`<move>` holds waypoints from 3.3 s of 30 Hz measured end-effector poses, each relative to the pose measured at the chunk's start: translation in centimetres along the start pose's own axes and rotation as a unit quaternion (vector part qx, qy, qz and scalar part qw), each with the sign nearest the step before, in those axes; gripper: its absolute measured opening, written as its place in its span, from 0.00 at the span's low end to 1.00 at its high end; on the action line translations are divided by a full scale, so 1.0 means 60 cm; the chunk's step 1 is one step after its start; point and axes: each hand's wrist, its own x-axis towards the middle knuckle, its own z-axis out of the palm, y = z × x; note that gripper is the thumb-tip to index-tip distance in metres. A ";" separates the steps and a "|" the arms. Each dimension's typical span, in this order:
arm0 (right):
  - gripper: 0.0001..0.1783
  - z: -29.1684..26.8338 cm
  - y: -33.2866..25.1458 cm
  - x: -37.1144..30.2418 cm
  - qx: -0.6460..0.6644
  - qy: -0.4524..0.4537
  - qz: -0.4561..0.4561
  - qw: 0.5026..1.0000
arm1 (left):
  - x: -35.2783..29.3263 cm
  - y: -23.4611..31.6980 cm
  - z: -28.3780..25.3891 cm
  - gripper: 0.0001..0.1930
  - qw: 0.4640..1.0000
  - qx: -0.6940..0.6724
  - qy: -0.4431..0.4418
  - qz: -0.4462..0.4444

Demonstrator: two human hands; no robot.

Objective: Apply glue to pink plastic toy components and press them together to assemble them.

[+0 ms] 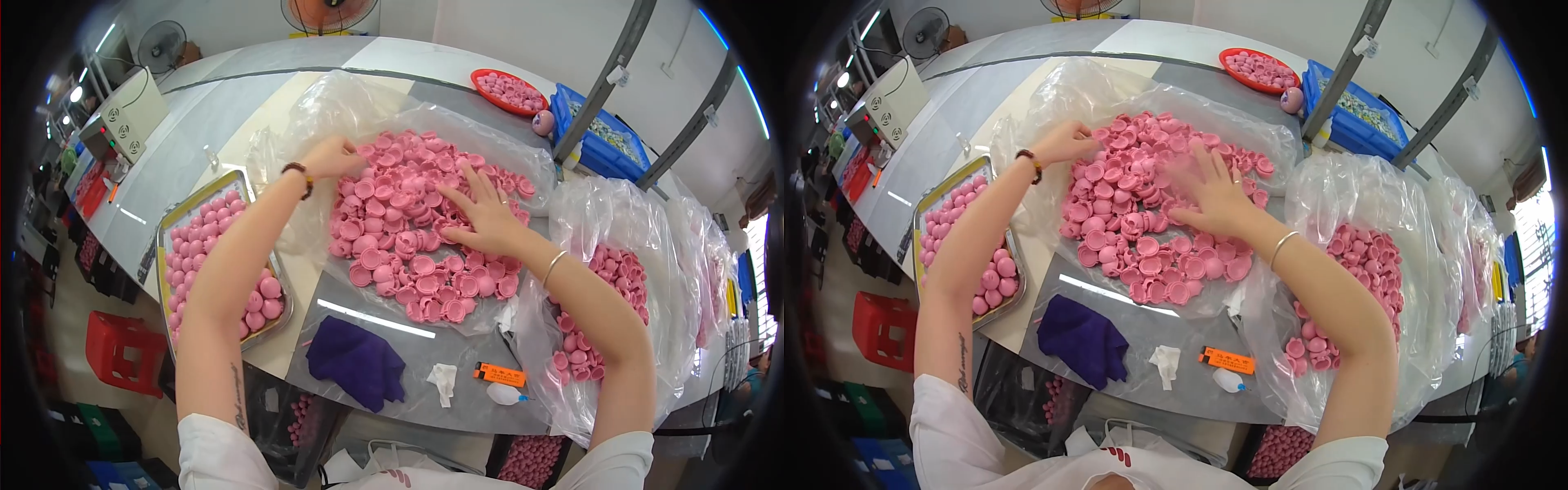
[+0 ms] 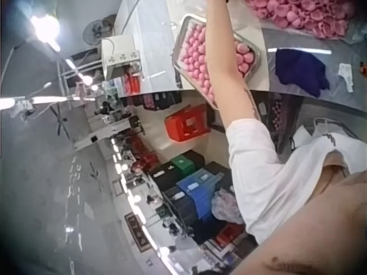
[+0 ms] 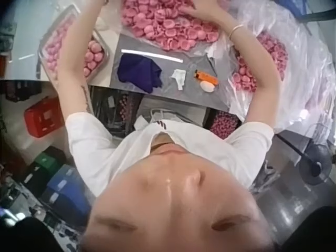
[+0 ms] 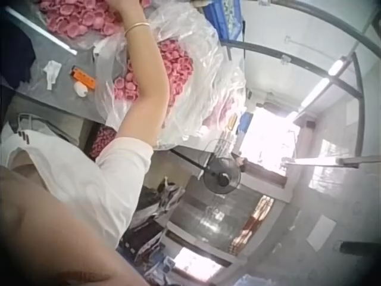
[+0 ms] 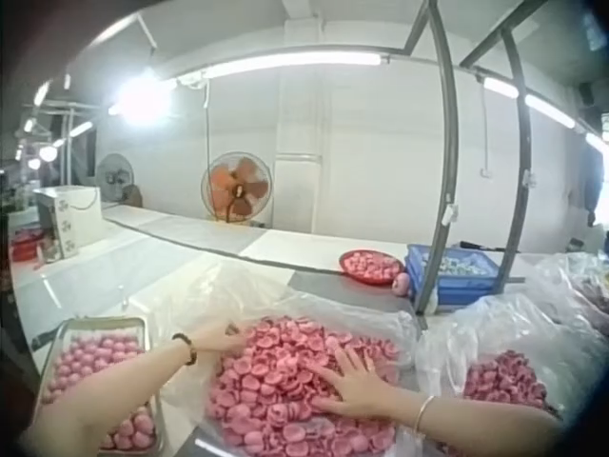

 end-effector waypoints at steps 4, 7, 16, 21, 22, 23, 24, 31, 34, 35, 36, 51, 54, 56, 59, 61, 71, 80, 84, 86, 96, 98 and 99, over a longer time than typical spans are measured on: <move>0.39 0.025 -0.016 0.027 -0.050 0.020 -0.038 0.998 | 0.005 0.033 0.004 0.19 0.992 0.099 -0.064 -0.046; 0.38 0.026 -0.008 0.028 -0.044 0.016 -0.069 0.997 | -0.006 0.072 -0.024 0.17 0.975 0.212 -0.026 -0.067; 0.38 0.007 -0.022 0.020 -0.041 -0.017 -0.028 0.999 | 0.012 -0.005 -0.068 0.19 0.903 0.358 0.236 0.024; 0.37 -0.035 -0.040 -0.018 -0.047 -0.004 -0.020 0.999 | 0.055 -0.088 -0.026 0.23 0.914 0.359 0.090 -0.166; 0.36 -0.058 -0.043 -0.029 -0.041 -0.014 -0.010 0.999 | 0.063 -0.082 -0.032 0.24 0.920 0.339 0.061 -0.188; 0.36 -0.069 -0.038 -0.037 -0.038 -0.017 -0.006 0.999 | 0.067 -0.077 -0.037 0.25 0.924 0.319 0.031 -0.210; 0.36 -0.079 -0.026 -0.048 -0.014 -0.020 0.015 1.000 | 0.068 -0.069 -0.037 0.25 0.923 0.318 0.029 -0.214; 0.48 -0.064 0.037 -0.104 0.133 -0.080 0.137 0.978 | 0.029 -0.018 -0.050 0.27 0.928 0.310 0.193 -0.074; 0.52 -0.024 0.044 -0.130 0.025 -0.124 0.142 0.982 | -0.001 0.037 -0.004 0.30 0.980 0.080 0.091 0.157; 0.53 -0.006 0.054 -0.138 0.037 -0.115 0.130 0.984 | -0.034 0.084 0.019 0.31 0.975 0.099 0.026 0.198; 0.52 -0.011 0.036 -0.123 0.063 -0.112 0.136 0.982 | -0.072 0.119 0.036 0.31 0.965 0.121 -0.038 0.231; 0.13 0.026 0.132 -0.025 0.275 0.316 0.257 0.871 | -0.077 0.114 0.050 0.31 0.965 0.242 0.000 0.101; 0.14 -0.038 0.134 -0.086 0.384 0.034 0.181 0.905 | -0.077 0.080 0.038 0.33 0.966 0.257 -0.008 0.019; 0.14 -0.050 0.104 -0.137 0.249 -0.100 0.091 0.959 | -0.077 0.077 0.046 0.34 0.965 0.263 -0.015 -0.008; 0.14 -0.051 0.042 -0.161 0.197 -0.201 0.133 0.950 | -0.084 0.113 0.070 0.34 0.957 0.274 -0.012 0.098; 0.14 -0.036 0.044 -0.146 0.203 -0.138 0.100 0.964 | -0.067 0.138 0.088 0.33 0.949 0.265 -0.007 0.169; 0.16 0.007 0.184 0.010 0.028 0.267 0.080 0.960 | -0.057 0.142 0.103 0.28 0.959 0.209 -0.022 0.192; 0.19 0.014 0.200 -0.028 0.102 0.041 0.186 0.976 | -0.149 0.043 -0.023 0.31 0.928 0.345 -0.019 -0.141; 0.17 -0.009 0.148 -0.071 0.100 0.008 0.163 0.982 | -0.122 -0.069 -0.030 0.30 0.985 0.164 -0.043 -0.033; 0.17 -0.027 0.113 -0.102 0.103 -0.017 0.181 0.978 | -0.109 -0.078 -0.025 0.28 0.984 0.170 -0.050 0.003; 0.20 -0.059 0.043 -0.155 -0.030 0.126 0.095 0.987 | -0.086 0.032 0.001 0.26 0.945 0.315 0.047 0.067; 0.21 -0.067 0.024 -0.131 0.050 0.094 0.101 0.989 | -0.087 0.055 0.018 0.25 0.956 0.254 0.054 0.135; 0.22 -0.066 0.016 -0.117 0.123 0.066 0.112 0.984 | -0.089 0.074 0.038 0.24 0.967 0.194 -0.008 0.166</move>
